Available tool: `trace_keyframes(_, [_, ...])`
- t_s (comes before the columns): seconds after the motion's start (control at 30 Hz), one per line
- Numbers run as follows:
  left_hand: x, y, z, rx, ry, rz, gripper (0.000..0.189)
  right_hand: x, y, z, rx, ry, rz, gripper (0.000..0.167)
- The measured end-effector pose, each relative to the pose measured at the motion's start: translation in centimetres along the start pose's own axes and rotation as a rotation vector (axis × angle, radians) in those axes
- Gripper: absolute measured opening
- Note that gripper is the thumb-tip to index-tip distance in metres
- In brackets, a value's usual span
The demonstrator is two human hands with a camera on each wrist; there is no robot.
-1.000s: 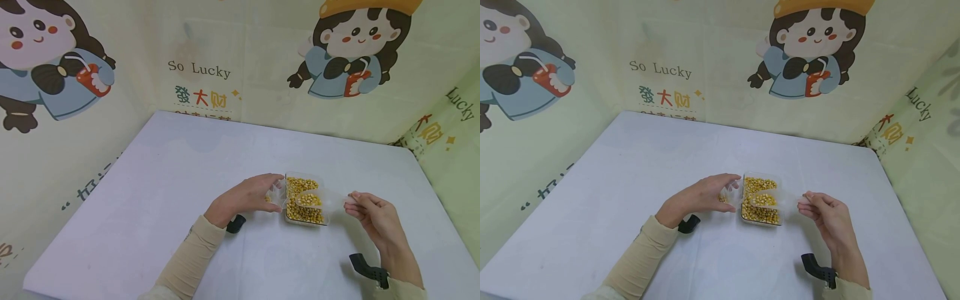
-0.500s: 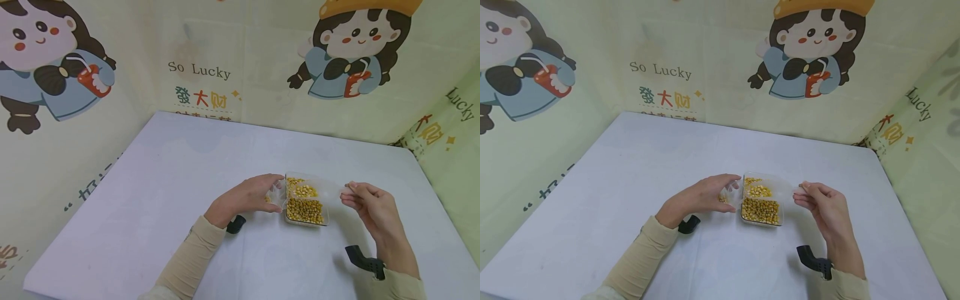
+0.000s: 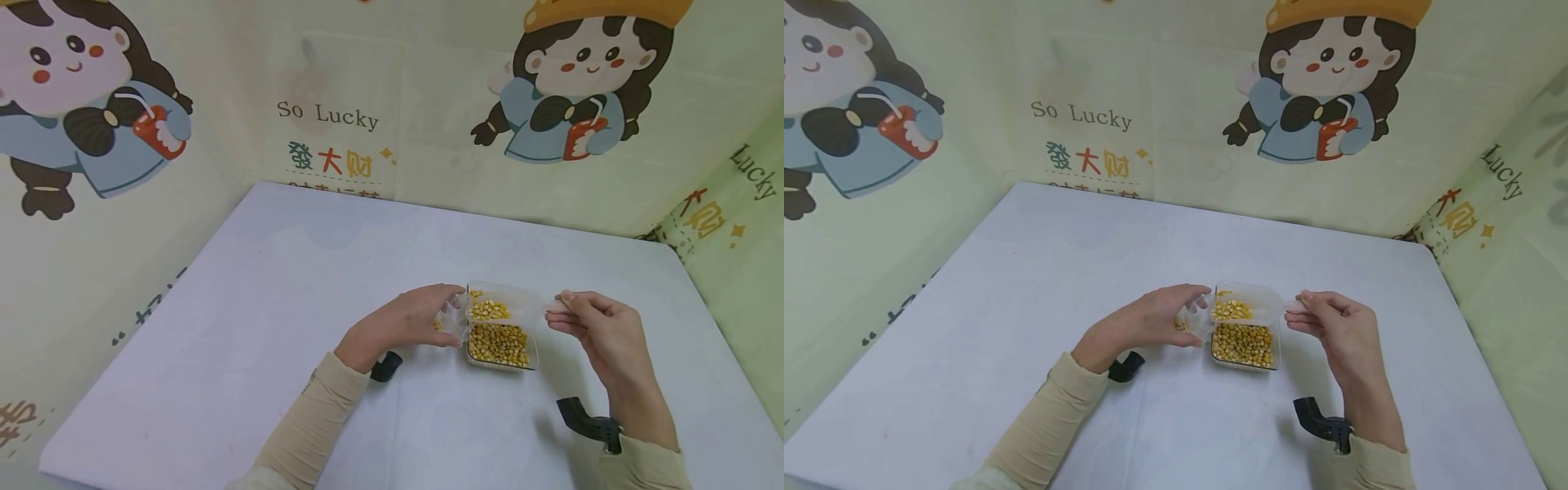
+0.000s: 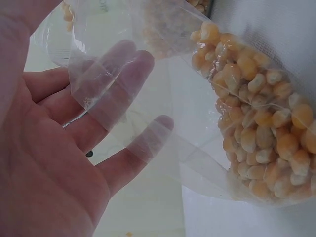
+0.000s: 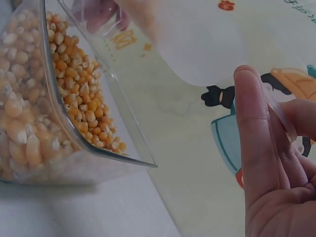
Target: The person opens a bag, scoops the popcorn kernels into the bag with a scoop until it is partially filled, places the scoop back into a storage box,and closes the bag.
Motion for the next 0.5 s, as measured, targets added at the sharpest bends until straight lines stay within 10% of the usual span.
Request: trace_keyframes(0.5, [0.01,-0.05,0.15,0.027,-0.001,0.011,0.084,-0.11,-0.46,-0.26,-0.204,0.005,0.104,0.016])
Point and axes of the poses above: each hand's wrist, its own x-axis towards the middle knuckle, its own y-axis out of the back of the hand, z = x × y, the point moved 8 cm from there along x, towards the middle knuckle, and after that the axes turned 5 degrees about -z, right-handed, at the moved point
